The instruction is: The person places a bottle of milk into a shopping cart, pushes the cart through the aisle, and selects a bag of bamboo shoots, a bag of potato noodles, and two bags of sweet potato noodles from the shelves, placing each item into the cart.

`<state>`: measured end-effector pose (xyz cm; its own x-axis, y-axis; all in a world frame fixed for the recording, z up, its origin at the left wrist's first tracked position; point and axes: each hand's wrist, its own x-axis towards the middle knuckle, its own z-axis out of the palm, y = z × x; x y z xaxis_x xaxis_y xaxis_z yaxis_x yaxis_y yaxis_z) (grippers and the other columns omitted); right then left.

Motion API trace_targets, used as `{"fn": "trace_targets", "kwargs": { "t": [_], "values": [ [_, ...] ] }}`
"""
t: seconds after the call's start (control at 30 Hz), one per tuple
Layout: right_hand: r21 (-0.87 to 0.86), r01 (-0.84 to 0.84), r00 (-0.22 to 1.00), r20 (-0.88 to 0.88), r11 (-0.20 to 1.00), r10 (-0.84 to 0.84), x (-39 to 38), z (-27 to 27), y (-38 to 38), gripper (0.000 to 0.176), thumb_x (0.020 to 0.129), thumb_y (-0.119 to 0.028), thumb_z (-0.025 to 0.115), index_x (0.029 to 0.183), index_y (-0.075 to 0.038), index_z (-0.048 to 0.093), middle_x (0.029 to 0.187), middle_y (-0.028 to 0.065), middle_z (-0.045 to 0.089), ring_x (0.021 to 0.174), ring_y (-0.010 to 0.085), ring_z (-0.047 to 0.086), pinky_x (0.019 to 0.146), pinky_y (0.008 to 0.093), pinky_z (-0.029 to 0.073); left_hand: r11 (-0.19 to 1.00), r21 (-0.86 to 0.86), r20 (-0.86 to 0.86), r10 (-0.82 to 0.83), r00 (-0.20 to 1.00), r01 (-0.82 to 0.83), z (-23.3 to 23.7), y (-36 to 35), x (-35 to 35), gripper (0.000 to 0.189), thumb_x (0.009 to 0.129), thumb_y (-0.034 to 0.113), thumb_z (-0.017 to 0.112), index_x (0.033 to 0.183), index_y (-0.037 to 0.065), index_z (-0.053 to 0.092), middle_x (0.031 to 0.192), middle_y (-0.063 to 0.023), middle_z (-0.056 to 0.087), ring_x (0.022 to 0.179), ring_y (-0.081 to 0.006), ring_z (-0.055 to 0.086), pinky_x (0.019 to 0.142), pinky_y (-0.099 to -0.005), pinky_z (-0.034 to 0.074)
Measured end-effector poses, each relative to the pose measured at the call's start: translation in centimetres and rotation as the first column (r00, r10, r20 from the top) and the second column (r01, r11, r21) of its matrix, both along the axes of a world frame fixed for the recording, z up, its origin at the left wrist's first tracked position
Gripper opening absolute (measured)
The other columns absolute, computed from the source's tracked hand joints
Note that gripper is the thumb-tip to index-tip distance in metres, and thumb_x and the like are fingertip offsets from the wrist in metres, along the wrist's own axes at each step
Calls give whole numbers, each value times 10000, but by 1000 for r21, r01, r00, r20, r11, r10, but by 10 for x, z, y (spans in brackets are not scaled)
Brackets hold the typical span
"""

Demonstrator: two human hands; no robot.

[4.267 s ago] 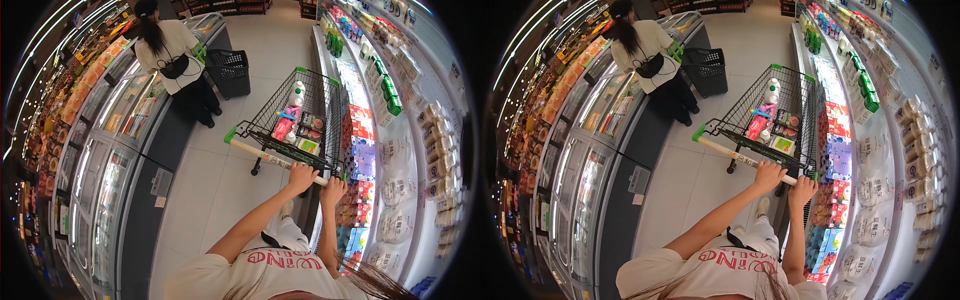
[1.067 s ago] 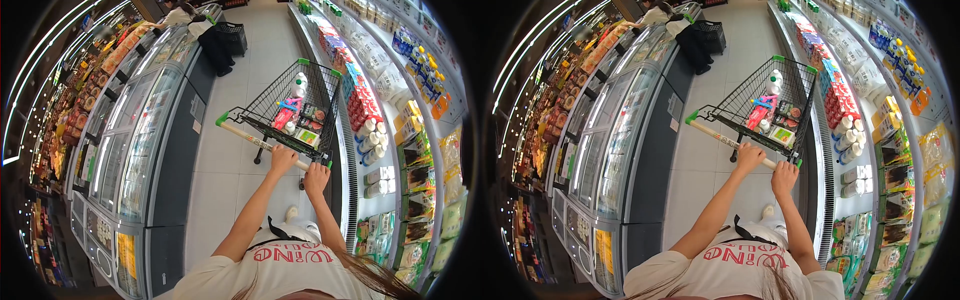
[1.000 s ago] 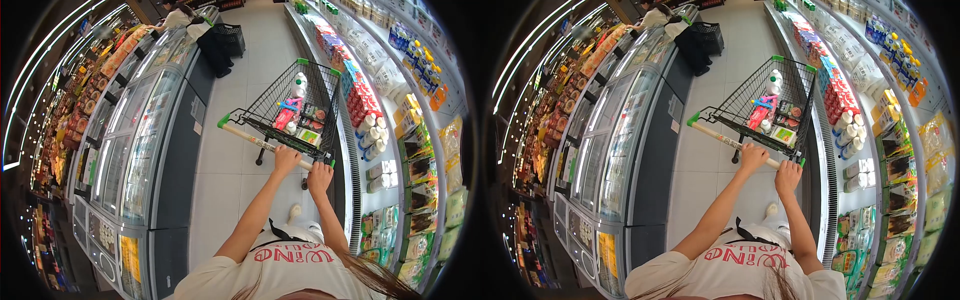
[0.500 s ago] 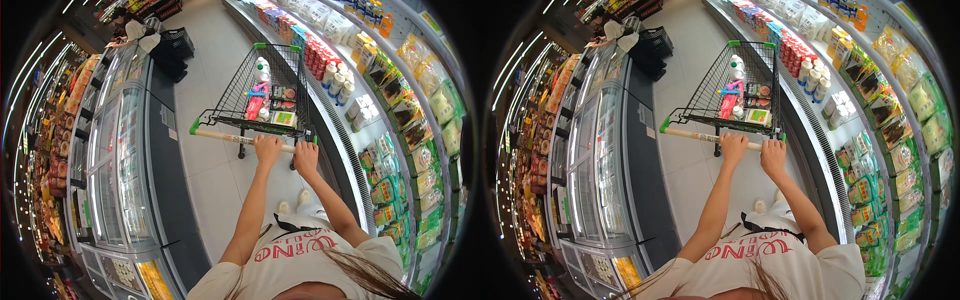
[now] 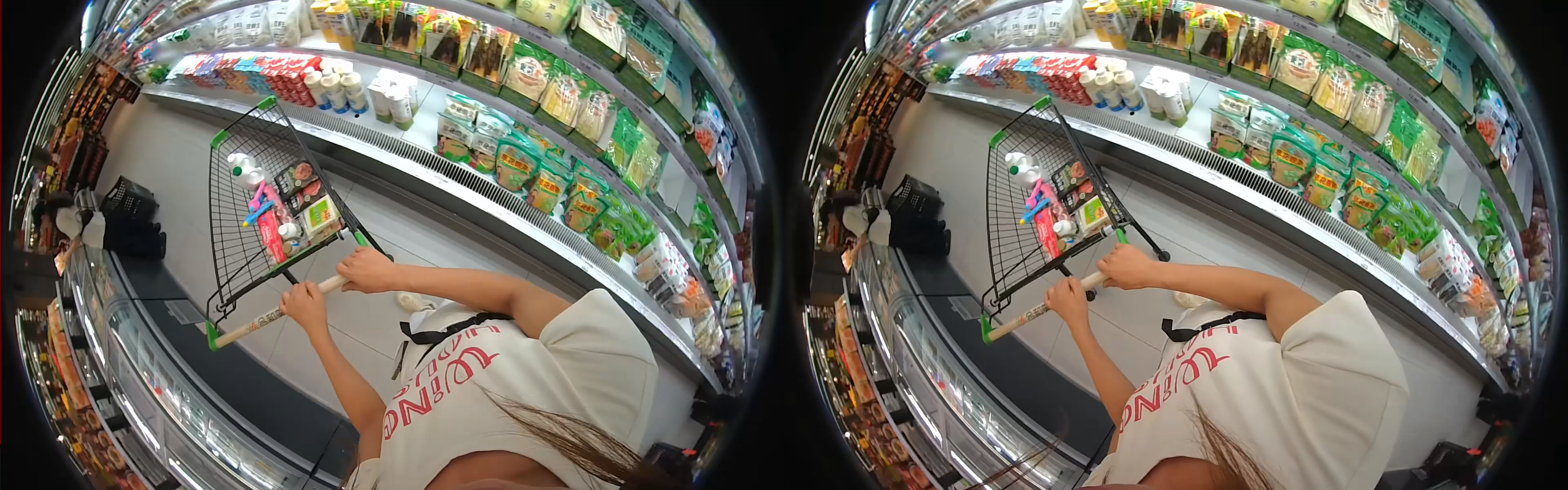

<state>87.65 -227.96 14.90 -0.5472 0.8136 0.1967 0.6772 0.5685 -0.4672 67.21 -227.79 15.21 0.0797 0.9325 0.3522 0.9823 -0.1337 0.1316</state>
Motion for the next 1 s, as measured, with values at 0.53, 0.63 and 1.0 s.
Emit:
{"fn": "trace_targets", "kwargs": {
  "t": [0.53, 0.63, 1.0],
  "values": [
    [82, -203, 976, -68, 976, 209, 118, -24, -110, 350, 812, -383, 652, 821, -59, 520, 672, 79, 578, 548, 275, 589, 560, 386, 454, 992, 34, 38, 124, 992, -125, -18, -140, 117, 178, 747, 132, 559, 595, 41, 575, 644, -70, 596, 721, -290, 505, 832, -440, 350],
    [55, -224, 975, 1, 973, 224, 101, -37, -153, 323, 839, -365, 628, 866, -60, 524, 691, 82, 594, 563, 266, 603, 582, 392, 460, 984, 94, 101, 139, 985, -148, -33, -177, 111, 184, 723, 125, 566, 563, 35, 549, 638, -68, 588, 723, -282, 499, 840, -433, 350],
    [19, -298, 950, 105, 954, 294, 128, -38, -254, 291, 847, -305, 623, 913, -54, 494, 766, 95, 607, 633, 263, 628, 648, 404, 451, 963, 118, 146, 224, 964, -242, -38, -272, 141, 169, 695, 139, 579, 560, 37, 584, 641, -62, 602, 723, -278, 501, 875, -424, 353]
  ]
}}
